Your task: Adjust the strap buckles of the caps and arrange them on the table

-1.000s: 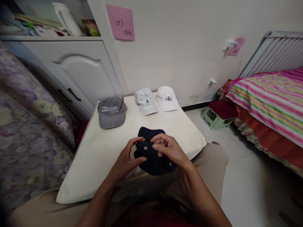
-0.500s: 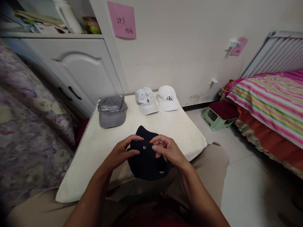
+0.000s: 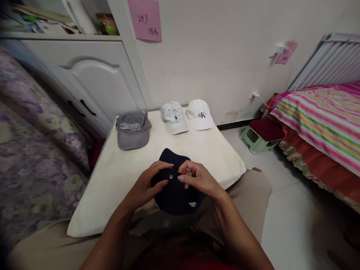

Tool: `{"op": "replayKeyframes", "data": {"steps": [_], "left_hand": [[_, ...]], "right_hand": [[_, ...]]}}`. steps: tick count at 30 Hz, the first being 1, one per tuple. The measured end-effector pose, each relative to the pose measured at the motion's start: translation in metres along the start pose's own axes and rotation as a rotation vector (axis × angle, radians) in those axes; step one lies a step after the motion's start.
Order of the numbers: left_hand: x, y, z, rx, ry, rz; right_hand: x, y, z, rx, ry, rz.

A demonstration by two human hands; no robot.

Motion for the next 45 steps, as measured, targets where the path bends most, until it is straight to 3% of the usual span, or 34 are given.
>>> {"op": "replayKeyframes", "data": {"steps": [5,12,19,23,33,45], "left_hand": [[0.007,0.001,-0.003,0.056,-0.041,-0.110],[0.013,0.010,0.007,0.138,-0.161,-0.197],[0.008,0.011,0.012,0.144,-0.225,-0.107],[0.005,0.008,0.005,0.052,-0.186,-0.086],[-0.014,-0.001,0.001,-0.209,0.085,0.117],[-0.011,0.003,0.006,-0.209,0.065,0.054]], "right_hand": [[0.001,-0.002,0.001,0.022,0.004,0.007],[0.000,-0.002,-0.001,0.015,0.034,-0.001],[-0.006,0.001,-0.002,0.017,0.095,0.006],[-0.009,0.002,-0.004,-0.005,0.105,0.019],[-0.009,0.003,-0.007,-0.028,0.126,0.010],[-0.005,0.004,-0.006,-0.010,-0.010,-0.018]]}}
Point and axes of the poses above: each hand's wrist, its own y-axis towards the middle knuckle, its own z-axis out of the palm, x = y × z, the point moved 9 cm from there along y, towards the middle knuckle, and after that the axes turned 12 degrees about y, right-handed, at the moved point
